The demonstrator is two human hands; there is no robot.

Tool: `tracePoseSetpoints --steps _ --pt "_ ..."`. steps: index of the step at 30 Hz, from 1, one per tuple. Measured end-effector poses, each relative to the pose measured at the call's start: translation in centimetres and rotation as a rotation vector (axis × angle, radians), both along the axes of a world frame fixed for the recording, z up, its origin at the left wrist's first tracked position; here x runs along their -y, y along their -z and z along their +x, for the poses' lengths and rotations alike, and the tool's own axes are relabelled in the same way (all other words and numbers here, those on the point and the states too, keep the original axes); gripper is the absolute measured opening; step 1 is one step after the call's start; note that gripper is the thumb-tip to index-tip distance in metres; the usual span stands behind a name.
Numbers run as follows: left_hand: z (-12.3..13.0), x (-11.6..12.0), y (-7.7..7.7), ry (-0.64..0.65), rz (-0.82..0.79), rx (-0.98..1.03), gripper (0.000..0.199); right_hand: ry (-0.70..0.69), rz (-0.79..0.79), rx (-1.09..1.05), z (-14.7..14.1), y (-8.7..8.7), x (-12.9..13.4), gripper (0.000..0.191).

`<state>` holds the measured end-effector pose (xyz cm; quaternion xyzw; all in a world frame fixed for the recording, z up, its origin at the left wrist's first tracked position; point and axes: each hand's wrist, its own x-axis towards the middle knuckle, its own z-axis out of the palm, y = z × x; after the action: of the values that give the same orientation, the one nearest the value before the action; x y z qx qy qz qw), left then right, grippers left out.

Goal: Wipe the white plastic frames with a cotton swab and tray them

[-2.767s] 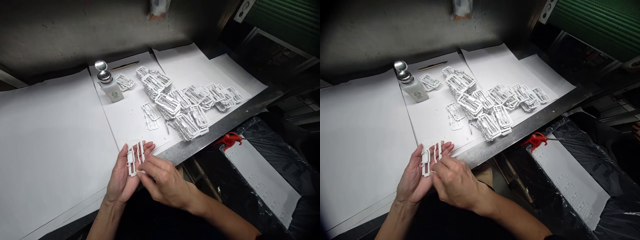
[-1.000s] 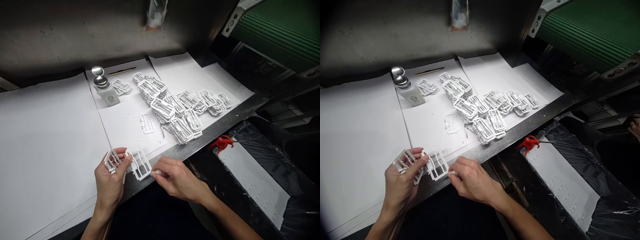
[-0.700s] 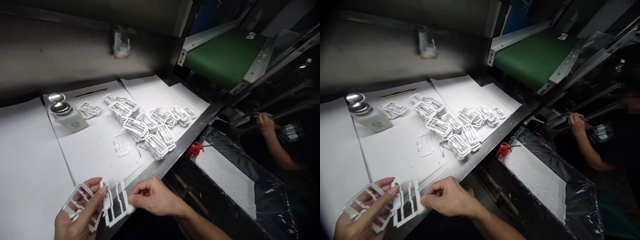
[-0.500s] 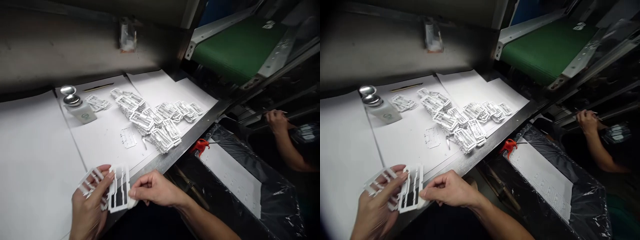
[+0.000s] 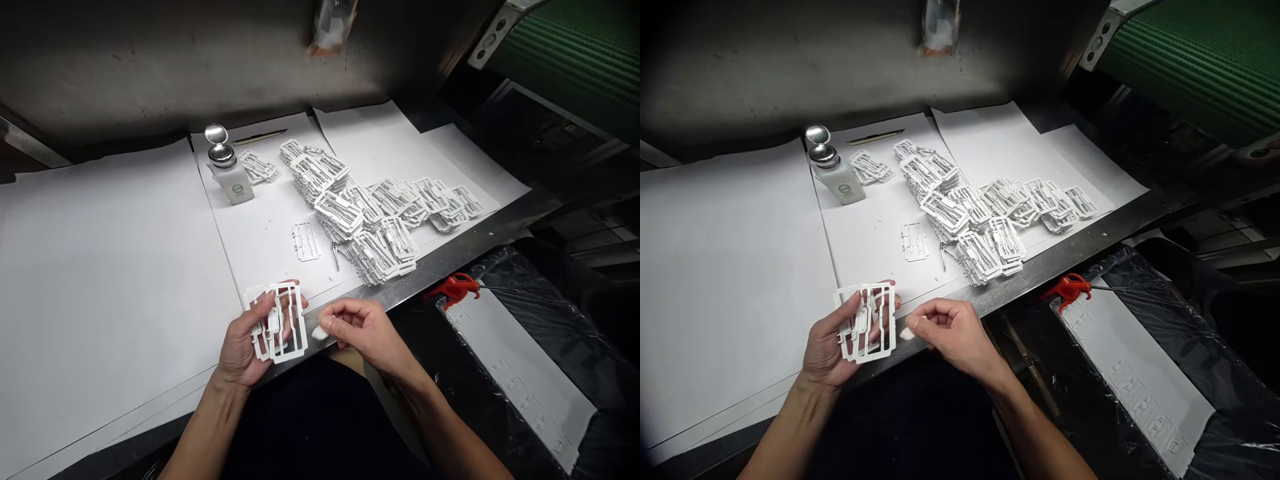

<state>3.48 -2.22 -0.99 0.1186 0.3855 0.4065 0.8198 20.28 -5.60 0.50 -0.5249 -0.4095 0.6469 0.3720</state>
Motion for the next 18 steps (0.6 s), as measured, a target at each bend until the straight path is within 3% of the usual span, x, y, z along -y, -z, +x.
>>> tracePoseSetpoints --steps 2,5,7,11,15,18 --pt "0.1 0.0 0.1 -0.035 -0.018 -0.026 0.029 0.025 0.226 0.127 -1.1 -0.7 0.5 0.017" --pt "0.0 -0.1 0.1 -0.108 -0.006 -0.044 0.029 -0.122 0.574 0.303 -2.4 -1.1 1.2 0.016" --pt "-0.3 -0.1 0.0 -0.142 0.035 -0.04 0.031 -0.164 0.648 0.424 -2.2 -0.9 1.4 0.015" --pt "-0.9 -0.1 0.0 -0.131 0.059 -0.033 0.033 -0.087 0.495 0.568 -0.6 -0.4 1.4 0.011" --pt "-1.1 -0.1 0.4 -0.139 0.065 -0.03 0.033 -0.065 0.308 0.505 -0.3 -0.2 1.4 0.011" --pt "-1.0 0.0 0.6 -0.127 0.075 -0.032 0.034 -0.048 0.264 0.439 -1.1 -0.2 1.7 0.011"
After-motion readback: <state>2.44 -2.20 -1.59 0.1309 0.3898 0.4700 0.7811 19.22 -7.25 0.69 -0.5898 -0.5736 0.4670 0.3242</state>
